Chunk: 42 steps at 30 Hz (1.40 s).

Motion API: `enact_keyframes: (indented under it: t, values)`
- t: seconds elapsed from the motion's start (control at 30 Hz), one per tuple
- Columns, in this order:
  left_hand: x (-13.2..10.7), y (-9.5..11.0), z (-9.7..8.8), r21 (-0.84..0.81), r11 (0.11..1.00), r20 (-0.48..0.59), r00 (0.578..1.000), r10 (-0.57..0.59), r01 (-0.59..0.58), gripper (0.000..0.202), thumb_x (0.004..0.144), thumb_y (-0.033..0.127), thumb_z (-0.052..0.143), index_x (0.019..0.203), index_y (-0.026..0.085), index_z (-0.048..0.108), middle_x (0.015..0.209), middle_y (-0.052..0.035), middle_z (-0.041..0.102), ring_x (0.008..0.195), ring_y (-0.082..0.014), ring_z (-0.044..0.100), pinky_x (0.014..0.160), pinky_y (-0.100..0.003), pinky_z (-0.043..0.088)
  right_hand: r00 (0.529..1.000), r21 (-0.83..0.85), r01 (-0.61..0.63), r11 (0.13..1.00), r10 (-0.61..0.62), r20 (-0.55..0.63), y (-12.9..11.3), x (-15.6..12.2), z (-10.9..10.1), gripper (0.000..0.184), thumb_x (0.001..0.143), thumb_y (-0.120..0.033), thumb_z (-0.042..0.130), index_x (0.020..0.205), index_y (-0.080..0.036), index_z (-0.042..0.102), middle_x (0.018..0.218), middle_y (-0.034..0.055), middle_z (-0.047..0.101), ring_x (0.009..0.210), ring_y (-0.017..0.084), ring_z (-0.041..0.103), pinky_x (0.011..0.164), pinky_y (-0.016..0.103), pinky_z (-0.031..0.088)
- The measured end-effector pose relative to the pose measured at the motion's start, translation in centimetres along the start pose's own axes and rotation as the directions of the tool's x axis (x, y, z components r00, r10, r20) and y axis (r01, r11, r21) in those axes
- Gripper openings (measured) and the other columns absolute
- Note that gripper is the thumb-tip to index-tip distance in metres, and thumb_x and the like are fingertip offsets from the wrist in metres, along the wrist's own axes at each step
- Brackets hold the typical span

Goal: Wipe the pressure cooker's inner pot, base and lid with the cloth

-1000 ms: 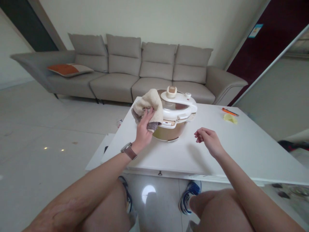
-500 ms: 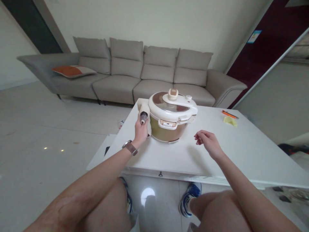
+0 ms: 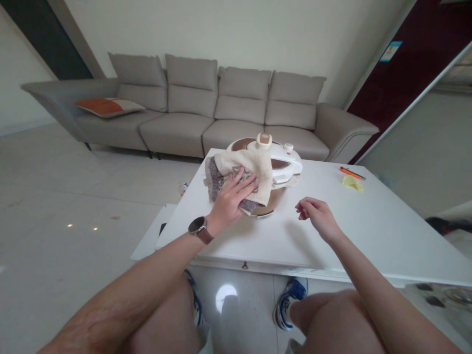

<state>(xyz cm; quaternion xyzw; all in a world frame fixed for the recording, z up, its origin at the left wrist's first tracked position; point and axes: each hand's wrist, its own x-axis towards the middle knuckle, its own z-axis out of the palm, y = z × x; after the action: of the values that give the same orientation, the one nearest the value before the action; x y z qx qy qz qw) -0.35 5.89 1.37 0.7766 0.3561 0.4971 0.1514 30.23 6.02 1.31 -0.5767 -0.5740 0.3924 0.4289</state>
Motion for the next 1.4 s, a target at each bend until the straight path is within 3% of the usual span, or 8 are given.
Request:
enact_keyframes:
  t: [0.3,0.5,0.6,0.7,0.93,1.2,1.3,1.4]
  values:
    - [2.2,0.7,0.6,0.064,0.997,-0.173,0.984,-0.040,0.052,0.053,0.086,0.008,0.056,0.134,0.027,0.071,0.156,-0.0034,0.058,0.160,-0.0317,0.028,0.132,-0.059,0.017,1.000,-0.001,-0.004,1.000,0.004,0.027,-0.4,-0.1,0.4,0.027,0.076,-0.043,0.067,0.068,-0.018,0.072,0.068,0.0038,0.067,0.054,0.013,0.059,0.056,0.028,0.049]
    - [2.8,2.8,1.6,0.114,0.993,-0.029,0.999,-0.015,0.019,0.045,0.086,0.010,0.059,0.124,0.028,0.075,0.152,-0.0051,0.062,0.160,-0.0353,0.028,0.131,-0.065,0.005,0.999,-0.016,0.004,1.000,-0.003,0.042,-0.6,-0.1,0.4,0.028,0.078,-0.044,0.066,0.069,-0.018,0.072,0.068,0.0036,0.067,0.055,0.013,0.058,0.056,0.027,0.049]
    - [2.9,4.1,2.1,0.077,0.996,0.093,0.995,0.034,-0.041,0.037,0.087,0.013,0.062,0.118,0.028,0.077,0.149,-0.0073,0.064,0.158,-0.0360,0.032,0.130,-0.066,0.005,0.999,-0.021,-0.002,1.000,0.003,0.040,-0.3,-0.1,0.4,0.029,0.078,-0.044,0.066,0.069,-0.018,0.071,0.068,0.0033,0.067,0.055,0.013,0.059,0.056,0.027,0.049]
    - [3.1,4.4,2.0,0.060,0.996,0.111,0.992,0.062,-0.069,0.034,0.088,0.013,0.063,0.116,0.027,0.077,0.147,-0.0086,0.066,0.156,-0.0354,0.036,0.131,-0.065,0.008,0.999,-0.027,-0.012,1.000,0.013,0.033,-0.1,0.1,0.6,0.029,0.077,-0.045,0.067,0.068,-0.018,0.071,0.066,0.0034,0.066,0.055,0.013,0.058,0.055,0.027,0.048]
    - [3.5,0.4,-0.4,0.319,0.948,-0.086,0.995,0.045,-0.015,0.055,0.088,0.002,0.050,0.136,0.025,0.067,0.150,-0.0045,0.064,0.154,-0.0263,0.041,0.131,-0.055,0.025,0.999,-0.042,-0.018,0.999,0.020,0.048,-0.1,0.1,1.0,0.030,0.076,-0.045,0.066,0.068,-0.017,0.071,0.067,0.0036,0.066,0.054,0.013,0.059,0.055,0.027,0.047]
    - [2.2,-2.5,-1.7,0.209,0.975,-0.248,0.969,-0.016,0.070,0.060,0.089,0.005,0.052,0.145,0.024,0.061,0.155,-0.0054,0.059,0.152,-0.0246,0.044,0.127,-0.043,0.036,0.998,-0.057,-0.022,0.998,0.025,0.051,0.0,0.2,0.8,0.031,0.076,-0.047,0.067,0.067,-0.017,0.071,0.067,0.0039,0.067,0.054,0.014,0.059,0.055,0.028,0.048]
    - [2.3,-3.7,-1.7,0.083,0.981,-0.342,0.930,-0.136,0.173,0.056,0.088,0.009,0.056,0.142,0.023,0.063,0.148,-0.0079,0.065,0.145,-0.0266,0.053,0.124,-0.043,0.039,0.998,-0.058,-0.027,0.998,0.030,0.050,-0.1,0.1,0.8,0.031,0.075,-0.047,0.067,0.067,-0.017,0.070,0.066,0.0038,0.066,0.054,0.014,0.059,0.055,0.028,0.048]
    - [2.5,-5.5,-1.5,-0.085,0.954,-0.458,0.839,-0.293,0.286,0.042,0.087,0.017,0.063,0.129,0.019,0.069,0.132,-0.0102,0.074,0.128,-0.0278,0.066,0.115,-0.040,0.047,0.998,-0.060,-0.029,0.998,0.032,0.054,-0.2,0.1,0.9,0.031,0.076,-0.047,0.067,0.067,-0.017,0.070,0.066,0.0037,0.066,0.054,0.013,0.059,0.055,0.028,0.048]
